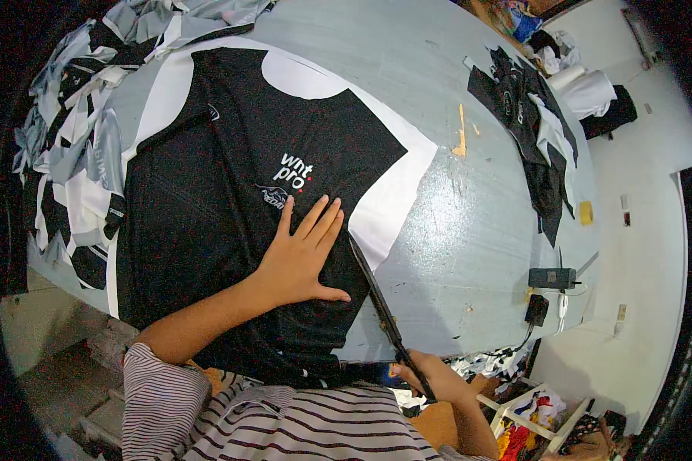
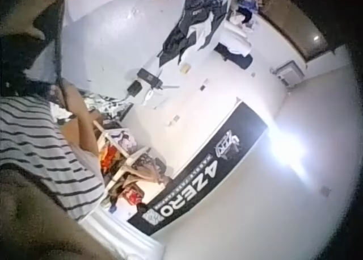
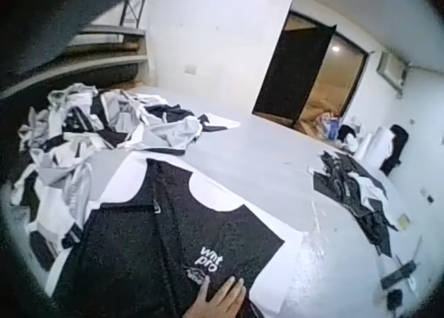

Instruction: Cutting out printed garment components from a fabric sheet using industrial scissors.

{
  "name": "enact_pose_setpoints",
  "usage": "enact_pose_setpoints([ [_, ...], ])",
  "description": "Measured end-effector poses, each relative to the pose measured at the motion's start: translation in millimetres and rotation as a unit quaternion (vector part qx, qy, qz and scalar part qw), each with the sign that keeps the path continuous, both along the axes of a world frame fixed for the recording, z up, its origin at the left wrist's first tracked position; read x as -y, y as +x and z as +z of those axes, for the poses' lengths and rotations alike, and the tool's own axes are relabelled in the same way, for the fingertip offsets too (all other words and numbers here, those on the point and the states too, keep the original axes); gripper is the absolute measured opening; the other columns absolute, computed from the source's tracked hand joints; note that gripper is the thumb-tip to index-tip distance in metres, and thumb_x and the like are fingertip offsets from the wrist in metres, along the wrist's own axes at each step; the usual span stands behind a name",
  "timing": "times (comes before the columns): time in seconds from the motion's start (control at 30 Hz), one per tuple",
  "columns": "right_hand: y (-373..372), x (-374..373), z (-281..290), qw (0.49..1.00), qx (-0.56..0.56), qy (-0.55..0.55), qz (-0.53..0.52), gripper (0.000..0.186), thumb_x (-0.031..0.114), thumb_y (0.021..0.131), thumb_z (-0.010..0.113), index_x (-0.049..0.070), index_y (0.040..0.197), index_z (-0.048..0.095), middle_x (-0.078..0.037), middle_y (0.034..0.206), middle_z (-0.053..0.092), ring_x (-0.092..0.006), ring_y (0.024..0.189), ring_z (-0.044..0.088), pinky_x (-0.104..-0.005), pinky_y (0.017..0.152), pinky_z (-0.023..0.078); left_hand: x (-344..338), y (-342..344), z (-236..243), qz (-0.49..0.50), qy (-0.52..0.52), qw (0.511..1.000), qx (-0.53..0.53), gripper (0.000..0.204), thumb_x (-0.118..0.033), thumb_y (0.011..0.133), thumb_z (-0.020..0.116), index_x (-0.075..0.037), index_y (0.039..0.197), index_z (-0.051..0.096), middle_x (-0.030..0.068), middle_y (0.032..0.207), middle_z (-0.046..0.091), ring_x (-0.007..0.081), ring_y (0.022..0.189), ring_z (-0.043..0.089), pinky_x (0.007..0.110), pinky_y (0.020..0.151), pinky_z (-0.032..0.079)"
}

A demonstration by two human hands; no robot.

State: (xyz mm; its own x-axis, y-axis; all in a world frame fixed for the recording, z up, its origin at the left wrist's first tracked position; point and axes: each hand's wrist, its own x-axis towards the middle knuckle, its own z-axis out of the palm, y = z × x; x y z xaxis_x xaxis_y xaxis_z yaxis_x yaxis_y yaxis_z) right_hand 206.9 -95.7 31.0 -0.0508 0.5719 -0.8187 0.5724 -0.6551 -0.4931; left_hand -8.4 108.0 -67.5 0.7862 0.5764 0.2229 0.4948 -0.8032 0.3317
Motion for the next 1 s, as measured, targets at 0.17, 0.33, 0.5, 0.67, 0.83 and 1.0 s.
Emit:
enact_pose_setpoints([
  [0.17, -11, 0, 0, 0.999, 0.028, -0.027, -0.024, 0.039, 0.035, 0.095, 0.054, -0.003, 0.091, 0.054, -0.008, 0.059, 0.053, -0.0156, 0.05, 0.054, -0.0297, 0.048, 0.044, 0, -2, -3, 0.001, -0.002, 1.0, 0.005, 0.115, -0.079, 0.065, 0.054, 0.008, 0.136, 0.035, 0.02, 0.147, 0.029, 0.032, 0.14, 0.021, 0.064, 0.108, 0.01],
  [0.33, -15, 13, -11, 0.999, 0.018, -0.007, -0.029, 0.038, 0.034, 0.095, 0.054, -0.004, 0.091, 0.052, -0.009, 0.061, 0.053, -0.0163, 0.052, 0.054, -0.0305, 0.048, 0.043, -4, -5, 3, -0.01, 0.007, 1.0, 0.001, 0.103, -0.074, 0.072, 0.054, 0.006, 0.136, 0.038, 0.0188, 0.147, 0.031, 0.0314, 0.14, 0.021, 0.063, 0.109, 0.01],
  [0.5, -25, 23, -19, 0.997, 0.008, 0.072, -0.019, 0.036, 0.034, 0.096, 0.052, 0.0, 0.085, 0.051, -0.006, 0.062, 0.051, -0.0147, 0.053, 0.054, -0.029, 0.049, 0.042, -34, -19, 16, -0.1, -0.036, 0.994, 0.034, 0.085, -0.067, 0.079, 0.053, -0.004, 0.136, 0.044, 0.015, 0.145, 0.037, 0.0302, 0.139, 0.025, 0.061, 0.109, 0.012],
  [0.67, -25, 29, -9, 0.987, -0.069, 0.027, -0.141, 0.034, 0.034, 0.097, 0.051, 0.003, 0.081, 0.053, -0.003, 0.054, 0.052, -0.0123, 0.047, 0.05, -0.026, 0.045, 0.037, -50, -29, 18, -0.081, 0.032, 0.994, -0.073, 0.088, -0.07, 0.076, 0.055, -0.011, 0.14, 0.04, 0.0123, 0.149, 0.03, 0.0316, 0.141, 0.02, 0.062, 0.11, 0.011],
  [0.83, 23, 30, 13, 0.998, -0.003, 0.054, -0.013, 0.044, 0.046, 0.096, 0.047, 0.003, 0.09, 0.055, -0.004, 0.057, 0.053, -0.0139, 0.052, 0.056, -0.0289, 0.05, 0.045, 2, 12, 0, -0.043, 0.024, 0.996, -0.08, 0.099, -0.073, 0.079, 0.046, 0.003, 0.141, 0.031, 0.0219, 0.15, 0.022, 0.039, 0.141, 0.012, 0.067, 0.106, 0.003],
  [1.0, 56, 39, 13, 0.998, 0.012, 0.047, 0.051, 0.051, 0.051, 0.091, 0.052, 0.001, 0.087, 0.055, -0.007, 0.062, 0.055, -0.0169, 0.054, 0.057, -0.0307, 0.051, 0.045, 27, 31, 21, -0.058, -0.022, 0.997, -0.041, 0.096, -0.066, 0.08, 0.052, 0.003, 0.142, 0.03, 0.022, 0.15, 0.021, 0.0402, 0.139, 0.017, 0.066, 0.105, 0.007],
])
